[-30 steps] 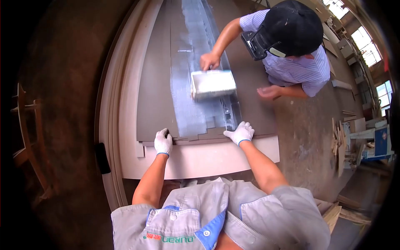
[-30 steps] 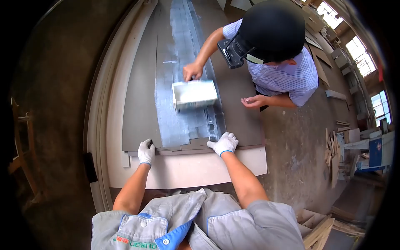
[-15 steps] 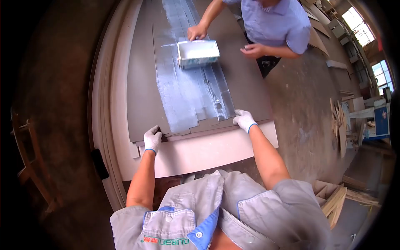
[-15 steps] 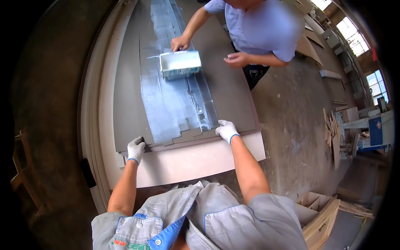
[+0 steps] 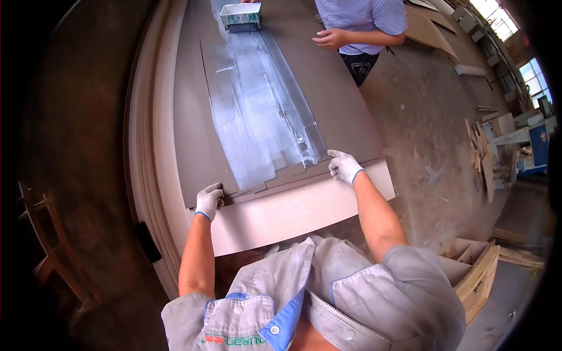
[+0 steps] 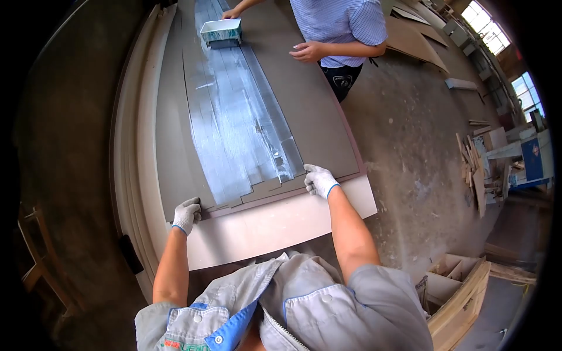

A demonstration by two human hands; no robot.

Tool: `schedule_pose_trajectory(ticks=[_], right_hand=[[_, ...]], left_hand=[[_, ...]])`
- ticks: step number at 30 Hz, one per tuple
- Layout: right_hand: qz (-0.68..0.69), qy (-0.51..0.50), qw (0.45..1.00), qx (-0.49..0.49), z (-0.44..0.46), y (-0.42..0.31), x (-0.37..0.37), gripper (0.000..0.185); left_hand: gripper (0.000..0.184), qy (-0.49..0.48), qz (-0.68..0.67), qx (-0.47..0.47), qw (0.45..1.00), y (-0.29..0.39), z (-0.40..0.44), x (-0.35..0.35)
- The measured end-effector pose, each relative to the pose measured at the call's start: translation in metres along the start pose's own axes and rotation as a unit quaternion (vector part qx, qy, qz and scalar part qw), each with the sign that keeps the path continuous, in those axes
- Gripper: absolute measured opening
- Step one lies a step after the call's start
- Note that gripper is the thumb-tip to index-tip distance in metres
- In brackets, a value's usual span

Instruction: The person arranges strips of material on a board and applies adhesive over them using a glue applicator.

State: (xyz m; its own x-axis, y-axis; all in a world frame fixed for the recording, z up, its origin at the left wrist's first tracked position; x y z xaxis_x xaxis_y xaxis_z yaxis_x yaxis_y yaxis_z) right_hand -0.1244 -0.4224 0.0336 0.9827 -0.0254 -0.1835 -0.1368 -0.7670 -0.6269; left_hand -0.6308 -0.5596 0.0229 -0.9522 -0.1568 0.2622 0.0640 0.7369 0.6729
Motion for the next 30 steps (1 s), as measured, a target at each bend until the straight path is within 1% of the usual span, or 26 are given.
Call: schedule_pose_trajectory(ticks=[2,4,6,7,8,10,11,12,13,17,19,20,22,30], right_hand=[[0.007,-0.007,1.000,0.001,0.000,0.005,0.002,0.083],[0.013,-0.016,1.000,0.010,0.004,0.002,0.003,0.083],[0.045,-0.020,0.999,-0.007,0.001,0.004,0.006,0.082],[0.097,-0.038,0.995,-0.005,0.006,0.009,0.010,0.082],[0.097,-0.039,0.995,-0.004,0.004,0.014,0.013,0.082],[0.151,-0.019,0.988,0.013,0.003,0.018,0.012,0.078],[0.114,-0.013,0.993,0.016,0.001,0.020,0.008,0.076],[0.112,-0.016,0.993,0.019,0.001,0.018,0.006,0.076],[0.097,-0.006,0.995,0.014,-0.001,0.020,0.005,0.077],[0.053,0.007,0.999,0.009,-0.003,0.013,0.003,0.080],[0.022,0.015,1.000,0.011,-0.005,0.014,0.001,0.082],[0.020,0.010,1.000,0.010,-0.005,0.013,-0.002,0.082],[-0.018,0.035,0.999,0.017,-0.007,0.010,-0.004,0.078],[-0.040,0.041,0.998,0.024,-0.016,0.009,-0.011,0.082]], left_hand=[[0.050,-0.002,-0.003,-0.013,1.000,-0.007,0.003,0.003],[0.048,-0.024,-0.019,-0.005,1.000,-0.007,0.005,0.007],[0.048,-0.034,-0.010,-0.003,0.999,-0.004,0.008,0.009],[0.049,-0.029,-0.078,0.008,0.996,-0.010,0.015,0.009],[0.049,-0.024,-0.145,0.022,0.989,-0.013,0.014,0.010],[0.051,-0.024,-0.149,0.018,0.988,-0.016,0.009,0.006],[0.053,-0.035,-0.124,0.021,0.991,-0.015,0.006,0.004],[0.054,-0.045,-0.100,0.023,0.994,-0.012,0.005,0.003],[0.057,-0.058,-0.109,0.019,0.992,-0.013,0.007,0.004],[0.059,-0.060,-0.106,0.033,0.992,-0.018,0.010,0.005],[0.062,-0.059,-0.117,0.020,0.991,-0.019,0.010,0.005],[0.062,-0.054,-0.119,0.020,0.991,-0.018,0.008,0.005],[0.063,-0.056,-0.106,0.017,0.993,-0.017,0.004,0.005],[0.066,-0.062,-0.106,0.004,0.992,-0.020,-0.001,0.006]])
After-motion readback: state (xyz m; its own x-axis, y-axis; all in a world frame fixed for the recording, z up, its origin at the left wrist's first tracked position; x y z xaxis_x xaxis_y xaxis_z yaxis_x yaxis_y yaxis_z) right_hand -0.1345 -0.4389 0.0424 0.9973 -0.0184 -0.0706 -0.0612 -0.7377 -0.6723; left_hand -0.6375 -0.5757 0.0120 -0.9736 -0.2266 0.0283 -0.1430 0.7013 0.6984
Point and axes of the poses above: each hand's wrist, its own z-axis towards the middle knuckle, its own x-axis out of the back of the hand, y = z × x, the point moved 2 cm from there along z, towards the middle knuckle, and after that the axes turned 15 degrees about z, right-handed, at the moved point
